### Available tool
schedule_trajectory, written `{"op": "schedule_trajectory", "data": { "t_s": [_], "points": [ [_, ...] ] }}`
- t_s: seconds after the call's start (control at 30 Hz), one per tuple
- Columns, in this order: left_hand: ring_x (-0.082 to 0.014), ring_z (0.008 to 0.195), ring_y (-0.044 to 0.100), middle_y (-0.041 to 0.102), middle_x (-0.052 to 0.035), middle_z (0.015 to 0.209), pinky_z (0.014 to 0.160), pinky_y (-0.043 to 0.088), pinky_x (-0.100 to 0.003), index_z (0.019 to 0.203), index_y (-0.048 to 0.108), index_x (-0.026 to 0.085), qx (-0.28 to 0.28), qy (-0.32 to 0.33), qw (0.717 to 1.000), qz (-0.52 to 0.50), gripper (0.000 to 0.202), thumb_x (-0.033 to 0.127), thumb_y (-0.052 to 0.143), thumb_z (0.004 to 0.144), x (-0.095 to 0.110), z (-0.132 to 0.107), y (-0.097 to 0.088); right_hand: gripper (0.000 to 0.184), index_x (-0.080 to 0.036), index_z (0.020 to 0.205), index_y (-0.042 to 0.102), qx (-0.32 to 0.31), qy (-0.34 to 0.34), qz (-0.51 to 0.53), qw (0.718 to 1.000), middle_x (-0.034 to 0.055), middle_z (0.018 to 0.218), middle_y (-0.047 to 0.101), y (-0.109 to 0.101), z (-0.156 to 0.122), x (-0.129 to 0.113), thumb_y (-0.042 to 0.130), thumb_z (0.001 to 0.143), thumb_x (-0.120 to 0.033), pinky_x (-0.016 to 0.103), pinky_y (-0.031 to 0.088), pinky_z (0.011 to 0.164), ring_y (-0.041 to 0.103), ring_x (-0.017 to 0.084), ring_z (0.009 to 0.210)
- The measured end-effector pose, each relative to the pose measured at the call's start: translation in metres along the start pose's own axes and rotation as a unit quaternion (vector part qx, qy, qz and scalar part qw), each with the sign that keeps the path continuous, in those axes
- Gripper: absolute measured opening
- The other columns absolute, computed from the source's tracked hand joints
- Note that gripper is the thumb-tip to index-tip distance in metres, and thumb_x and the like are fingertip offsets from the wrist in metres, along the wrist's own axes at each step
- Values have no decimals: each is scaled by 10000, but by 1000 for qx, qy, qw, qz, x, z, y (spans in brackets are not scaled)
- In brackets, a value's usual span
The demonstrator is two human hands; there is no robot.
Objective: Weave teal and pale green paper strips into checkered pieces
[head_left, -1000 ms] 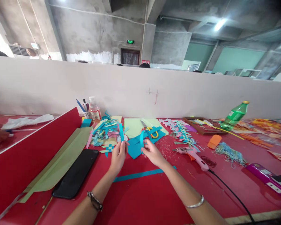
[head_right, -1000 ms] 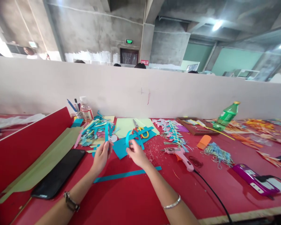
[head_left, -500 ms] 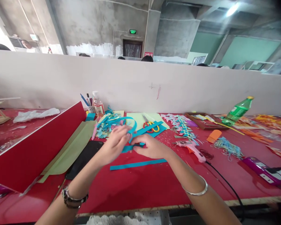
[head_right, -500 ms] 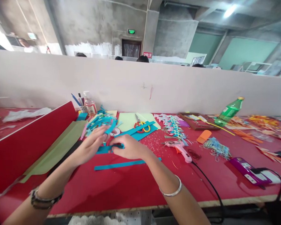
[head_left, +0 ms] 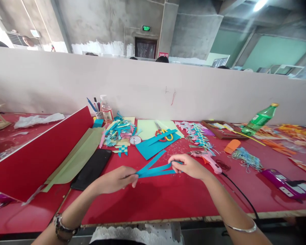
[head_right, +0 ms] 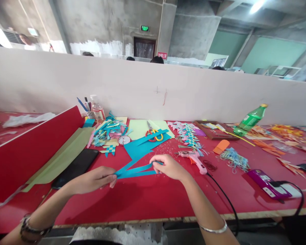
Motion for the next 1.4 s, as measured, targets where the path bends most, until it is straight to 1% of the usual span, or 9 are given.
{"op": "schedule_trajectory", "data": {
  "t_s": [0.13,0.23,0.43,0.57,0.67,0.8,0.93,1.2,1.4],
  "points": [
    [-120,636,523,583,-27,691,595,356,-196,707,564,170,11,-17,987,162,314,282,297,829,-33,6,3,206,-143,812,528,21,60,-24,998,-24,528,497,-10,-11,43,382,763,-280,208,363,478,474,96,489],
    [-152,692,535,587,-68,775,618,358,-227,754,572,157,34,-46,958,282,269,243,326,817,-51,7,0,208,-162,765,550,49,78,-152,984,-3,559,532,-15,-17,57,367,769,-261,226,373,511,508,119,529],
    [-155,736,520,555,-55,826,671,376,-251,794,572,175,39,-21,947,319,177,256,416,777,-53,4,-5,258,-152,964,530,281,73,-446,847,123,920,559,-27,-32,27,384,767,-232,339,389,748,500,228,899],
    [-142,815,500,527,-41,937,737,377,-238,821,561,197,69,-13,966,250,157,271,439,757,-52,-8,-28,426,-247,1180,391,174,-53,-422,888,76,1175,434,30,-18,5,424,757,-292,352,348,877,384,215,1090],
    [-148,887,482,522,-42,981,792,359,-243,880,532,196,149,-54,958,240,210,290,368,788,-65,-31,-66,488,-316,1233,308,85,-61,-399,911,34,1301,302,62,-10,12,423,761,-361,378,303,925,265,216,1188],
    [-222,956,455,493,-110,1065,787,347,-300,1002,481,154,280,-253,855,355,286,300,389,773,-111,-90,-122,418,-329,1214,341,64,-27,-413,908,44,1312,294,70,-3,27,360,799,-370,443,250,938,244,230,1200],
    [-249,862,498,535,-157,963,680,371,-292,1003,477,103,261,-424,775,389,350,337,387,759,-160,-136,-135,395,-320,1200,366,80,-24,-428,900,64,1276,350,64,3,28,353,807,-353,464,256,920,288,236,1174],
    [-189,724,521,562,-143,856,602,351,-223,957,508,70,228,-406,812,352,339,295,334,772,-182,-137,-134,329,-296,1129,440,97,-40,-449,887,69,1166,450,58,18,24,363,811,-259,464,269,891,395,222,1074],
    [-161,738,528,594,-103,860,606,341,-191,936,523,102,267,-379,829,312,288,255,339,778,-173,-133,-136,316,-294,1100,458,119,-49,-457,880,61,1107,477,54,25,23,371,804,-223,443,280,879,422,206,1031]
  ]
}}
Point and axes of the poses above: each hand's wrist, its own z-axis towards the middle knuckle, its own y-axis out of the palm, x = y × z, the point moved 9 cm from there along z, towards the middle knuckle
